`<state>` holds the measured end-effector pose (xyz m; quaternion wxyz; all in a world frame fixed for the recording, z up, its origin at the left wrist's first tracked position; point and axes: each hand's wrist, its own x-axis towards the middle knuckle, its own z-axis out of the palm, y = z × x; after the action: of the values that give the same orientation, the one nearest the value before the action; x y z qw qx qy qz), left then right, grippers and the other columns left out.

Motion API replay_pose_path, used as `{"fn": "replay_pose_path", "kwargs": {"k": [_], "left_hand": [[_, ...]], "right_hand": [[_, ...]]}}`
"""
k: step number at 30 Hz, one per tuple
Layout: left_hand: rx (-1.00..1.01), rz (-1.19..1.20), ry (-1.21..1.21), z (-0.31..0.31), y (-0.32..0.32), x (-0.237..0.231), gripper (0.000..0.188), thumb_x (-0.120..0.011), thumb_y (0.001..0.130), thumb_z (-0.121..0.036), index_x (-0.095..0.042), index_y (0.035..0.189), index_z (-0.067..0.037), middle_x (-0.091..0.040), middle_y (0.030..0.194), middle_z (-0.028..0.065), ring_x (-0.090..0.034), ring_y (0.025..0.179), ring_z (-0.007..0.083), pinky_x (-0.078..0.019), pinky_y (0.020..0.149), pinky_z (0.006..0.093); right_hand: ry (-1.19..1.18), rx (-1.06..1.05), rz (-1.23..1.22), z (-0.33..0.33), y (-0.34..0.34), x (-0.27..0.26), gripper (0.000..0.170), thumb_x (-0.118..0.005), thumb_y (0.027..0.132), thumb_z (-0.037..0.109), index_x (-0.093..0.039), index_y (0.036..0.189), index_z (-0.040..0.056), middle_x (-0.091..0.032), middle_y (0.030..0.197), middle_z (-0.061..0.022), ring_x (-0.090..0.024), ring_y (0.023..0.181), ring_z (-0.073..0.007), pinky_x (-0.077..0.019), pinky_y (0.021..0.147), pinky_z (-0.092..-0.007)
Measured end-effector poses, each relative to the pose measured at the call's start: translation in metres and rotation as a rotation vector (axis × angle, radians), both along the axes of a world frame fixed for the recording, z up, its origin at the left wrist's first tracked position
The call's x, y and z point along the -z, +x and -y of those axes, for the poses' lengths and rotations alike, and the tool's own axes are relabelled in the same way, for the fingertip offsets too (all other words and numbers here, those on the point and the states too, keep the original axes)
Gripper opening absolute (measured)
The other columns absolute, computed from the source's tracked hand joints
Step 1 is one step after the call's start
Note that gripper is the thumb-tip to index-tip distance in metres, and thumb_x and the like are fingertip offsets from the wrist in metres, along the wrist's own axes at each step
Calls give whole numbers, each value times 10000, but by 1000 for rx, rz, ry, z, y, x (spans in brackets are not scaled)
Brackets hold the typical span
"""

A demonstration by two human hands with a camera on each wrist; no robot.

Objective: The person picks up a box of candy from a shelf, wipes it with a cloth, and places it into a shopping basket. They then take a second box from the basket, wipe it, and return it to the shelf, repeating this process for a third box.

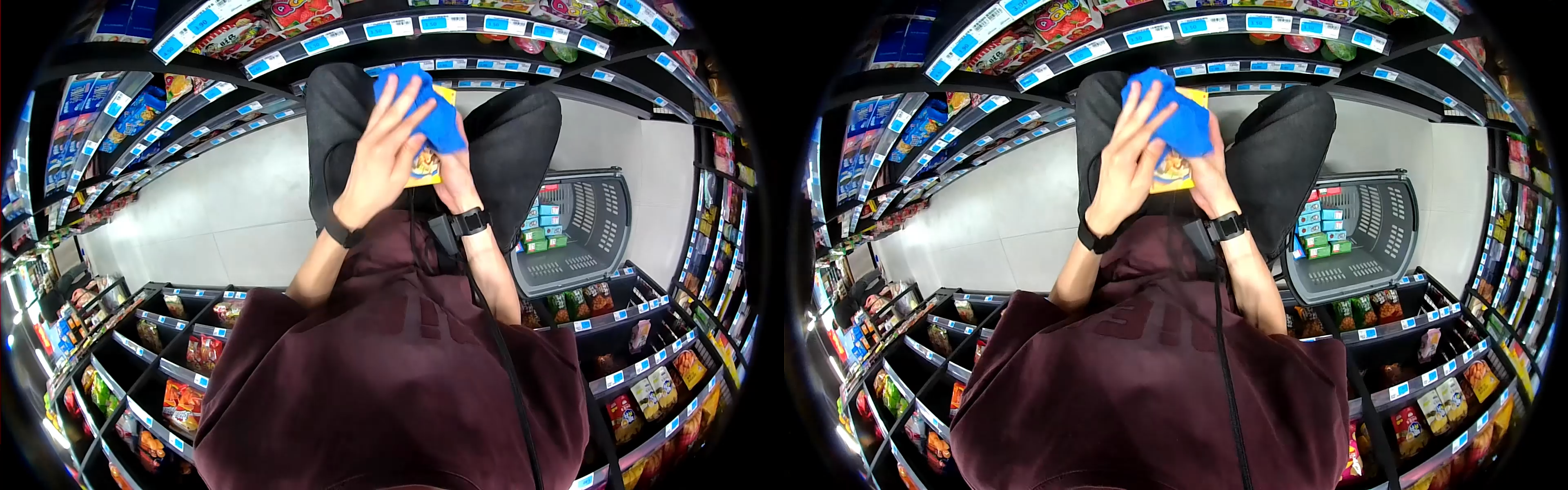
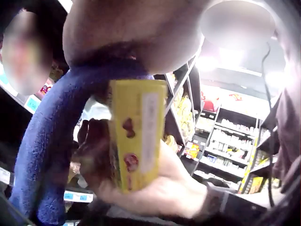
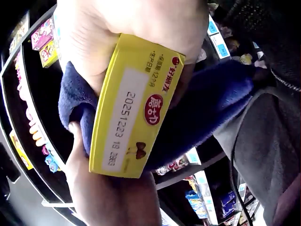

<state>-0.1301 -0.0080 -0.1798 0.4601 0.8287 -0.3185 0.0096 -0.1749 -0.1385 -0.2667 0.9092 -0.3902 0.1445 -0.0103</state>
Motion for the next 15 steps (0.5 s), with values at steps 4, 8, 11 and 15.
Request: {"fn": "replay_pose_path", "kwargs": {"k": [4,8,11,15], "left_hand": [[1,19,38,10,12,-7,369,-529,967,-115,-605,1323,-54,-402,1536,141,-255,1475,362,-273,1167,456],[182,-61,155,14,-29,-2,478,-628,860,-3,-596,1332,-73,-391,1535,136,-267,1466,367,-303,1165,440],[148,-33,248,7,-49,4,516,-669,826,-10,-593,1331,-80,-373,1543,130,-255,1462,391,-315,1160,454],[49,-46,202,2,-39,-2,536,-635,835,0,-575,1360,-91,-375,1548,127,-242,1467,392,-315,1158,454]], "right_hand": [[161,58,-53,-2,-3,-5,605,-644,916,29,-353,1438,122,-549,1327,-80,-583,1195,-189,-520,966,-353],[406,149,-106,20,-16,24,462,-518,1016,298,-427,1405,67,-543,1350,-121,-570,1220,-260,-503,1012,-404],[382,118,-181,34,-20,48,574,-543,980,411,-427,1410,49,-572,1317,-158,-559,1224,-304,-441,1081,-449],[657,13,4,31,-11,14,797,-522,922,626,-385,1461,54,-505,1420,-165,-519,1274,-337,-416,1084,-476]]}}
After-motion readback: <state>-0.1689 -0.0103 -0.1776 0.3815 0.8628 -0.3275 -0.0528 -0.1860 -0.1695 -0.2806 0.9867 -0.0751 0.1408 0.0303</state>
